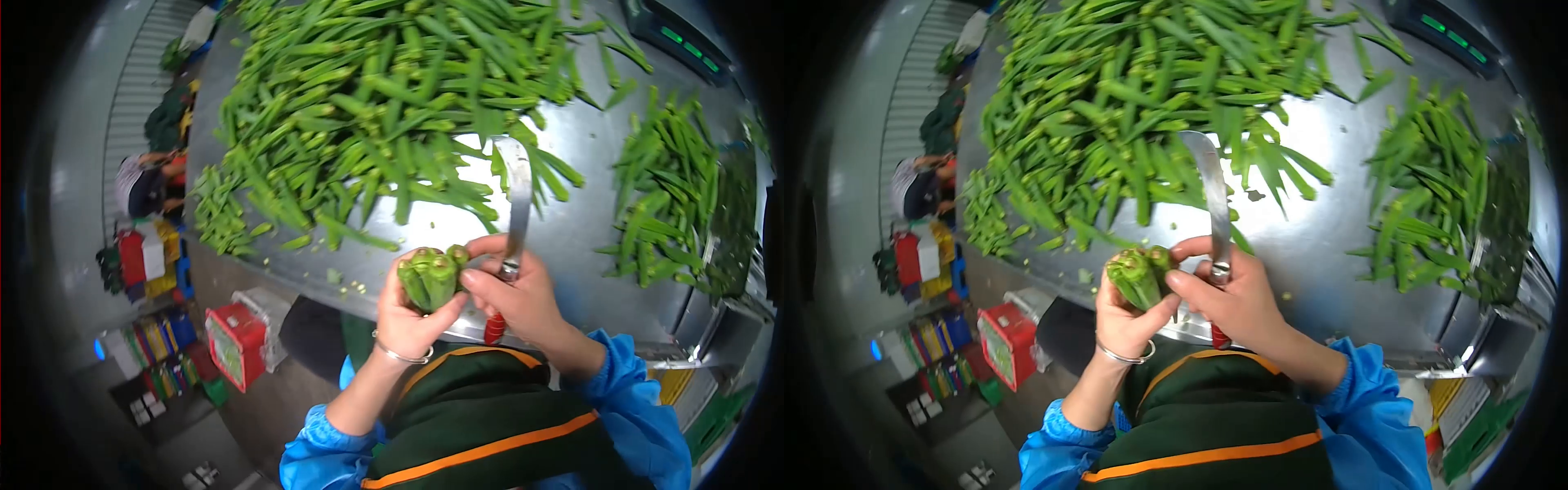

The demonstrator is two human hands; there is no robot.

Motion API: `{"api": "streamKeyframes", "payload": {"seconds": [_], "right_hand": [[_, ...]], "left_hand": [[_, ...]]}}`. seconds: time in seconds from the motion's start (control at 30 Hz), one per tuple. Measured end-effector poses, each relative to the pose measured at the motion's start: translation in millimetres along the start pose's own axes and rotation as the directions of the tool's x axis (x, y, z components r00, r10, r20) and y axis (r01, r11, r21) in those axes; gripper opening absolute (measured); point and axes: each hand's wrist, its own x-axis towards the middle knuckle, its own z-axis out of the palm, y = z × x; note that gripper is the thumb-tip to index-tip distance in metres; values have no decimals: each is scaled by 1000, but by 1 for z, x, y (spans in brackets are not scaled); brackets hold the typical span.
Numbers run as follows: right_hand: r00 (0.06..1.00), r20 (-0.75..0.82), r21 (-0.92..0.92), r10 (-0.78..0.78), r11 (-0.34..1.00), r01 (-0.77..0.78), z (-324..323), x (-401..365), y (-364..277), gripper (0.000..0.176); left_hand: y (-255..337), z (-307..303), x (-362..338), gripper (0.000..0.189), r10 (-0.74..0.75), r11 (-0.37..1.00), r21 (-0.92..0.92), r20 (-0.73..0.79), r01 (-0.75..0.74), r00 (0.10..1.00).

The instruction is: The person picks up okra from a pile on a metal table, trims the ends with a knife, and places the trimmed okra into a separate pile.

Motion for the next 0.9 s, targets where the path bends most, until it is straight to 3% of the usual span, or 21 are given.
{"api": "streamKeyframes", "payload": {"seconds": [0.13, 0.2, 0.23, 0.27, 0.33, 0.37, 0.4, 0.47, 0.57, 0.67, 0.8, 0.87, 0.9], "right_hand": [[994, 100, -148, 38, 989, -23, 14, -2, 4, 20], [970, 185, -332, -156, 919, 211, 18, 0, 5, 21], [915, 298, -439, -273, 812, 385, 14, 4, 8, 27], [914, 309, -434, -262, 816, 381, 15, 7, 7, 27], [770, 484, -566, -416, 522, 638, 20, 10, 0, 36], [745, 499, -632, -442, 403, 662, 24, 10, -2, 45], [744, 506, -630, -437, 403, 665, 27, 10, -5, 45], [663, 644, -683, -381, 103, 723, 33, 10, -13, 51], [677, 676, -697, -290, 45, 716, 48, 8, -26, 54], [619, 723, -652, -307, -3, 759, 51, 13, -25, 55], [615, 736, -649, -283, -37, 760, 53, 15, -26, 54], [645, 741, -669, -187, -115, 735, 48, 20, -26, 53], [644, 742, -668, -186, -116, 735, 43, 23, -26, 53]], "left_hand": [[7, -19, -20, 54, 0, 1000, -22, -89, -2, 996], [8, -29, -30, 53, -32, 998, -52, -125, 26, 992], [9, -33, -35, 52, -55, 998, -50, -142, 49, 988], [10, -37, -39, 52, -58, 997, -50, -158, 51, 986], [9, -43, -47, 50, -30, 999, 22, -195, 35, 980], [10, -45, -49, 50, -31, 999, 21, -205, 36, 978], [12, -47, -51, 49, 35, 993, 118, -210, -10, 977], [14, -48, -55, 49, 98, 977, 206, -214, -53, 972], [14, -47, -61, 51, 142, 954, 292, -271, -59, 952], [19, -44, -64, 50, 96, 975, 221, -297, -29, 950], [24, -49, -67, 49, 101, 961, 275, -285, -20, 953], [30, -57, -72, 48, 83, 909, 417, -183, 1, 980], [27, -65, -77, 49, 109, 931, 361, -148, -48, 983]]}}
